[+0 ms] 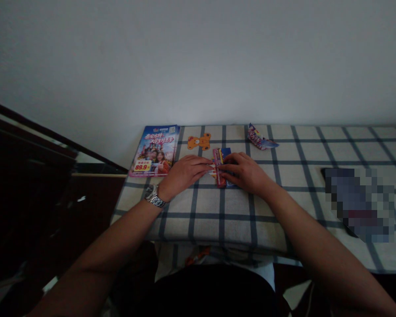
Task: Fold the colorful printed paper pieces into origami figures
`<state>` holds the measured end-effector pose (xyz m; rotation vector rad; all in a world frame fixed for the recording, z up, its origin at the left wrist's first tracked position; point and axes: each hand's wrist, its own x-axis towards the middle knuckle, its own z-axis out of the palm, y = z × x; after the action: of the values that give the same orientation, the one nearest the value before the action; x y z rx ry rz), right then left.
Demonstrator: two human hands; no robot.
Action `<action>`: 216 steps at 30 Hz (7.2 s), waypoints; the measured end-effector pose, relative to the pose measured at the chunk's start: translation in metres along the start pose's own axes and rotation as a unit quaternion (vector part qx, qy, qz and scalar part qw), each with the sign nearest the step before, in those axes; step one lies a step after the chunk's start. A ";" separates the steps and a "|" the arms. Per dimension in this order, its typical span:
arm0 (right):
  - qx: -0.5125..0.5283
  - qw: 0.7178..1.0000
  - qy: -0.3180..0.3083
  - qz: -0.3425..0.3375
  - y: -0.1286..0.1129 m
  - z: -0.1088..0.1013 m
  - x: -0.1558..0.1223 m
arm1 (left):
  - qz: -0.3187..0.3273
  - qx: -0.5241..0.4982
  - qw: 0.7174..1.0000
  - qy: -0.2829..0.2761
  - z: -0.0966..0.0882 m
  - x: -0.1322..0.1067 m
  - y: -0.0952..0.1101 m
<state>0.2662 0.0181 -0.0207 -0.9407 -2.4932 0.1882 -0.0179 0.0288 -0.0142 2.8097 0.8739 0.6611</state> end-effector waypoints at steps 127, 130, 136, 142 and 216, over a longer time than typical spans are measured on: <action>0.008 1.000 -0.026 0.001 0.002 -0.004 -0.001 | -0.036 0.006 0.999 0.012 0.003 -0.002 0.014; 0.003 1.000 -0.025 0.000 0.002 -0.004 -0.001 | -0.023 0.029 0.999 -0.008 0.002 -0.001 0.017; 0.012 1.000 -0.021 0.001 0.002 -0.004 -0.001 | -0.022 0.061 0.998 -0.024 0.002 0.000 0.025; 0.012 1.000 -0.019 0.001 0.002 -0.003 -0.001 | -0.016 0.053 0.998 -0.019 0.006 0.002 0.027; 0.005 0.994 0.031 0.107 0.001 0.004 0.016 | -0.031 0.056 0.998 -0.022 0.005 0.006 0.035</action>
<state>0.2544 0.0293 -0.0190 -1.1916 -2.3299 0.2369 0.0068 0.0031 -0.0075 2.8690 1.0168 0.5558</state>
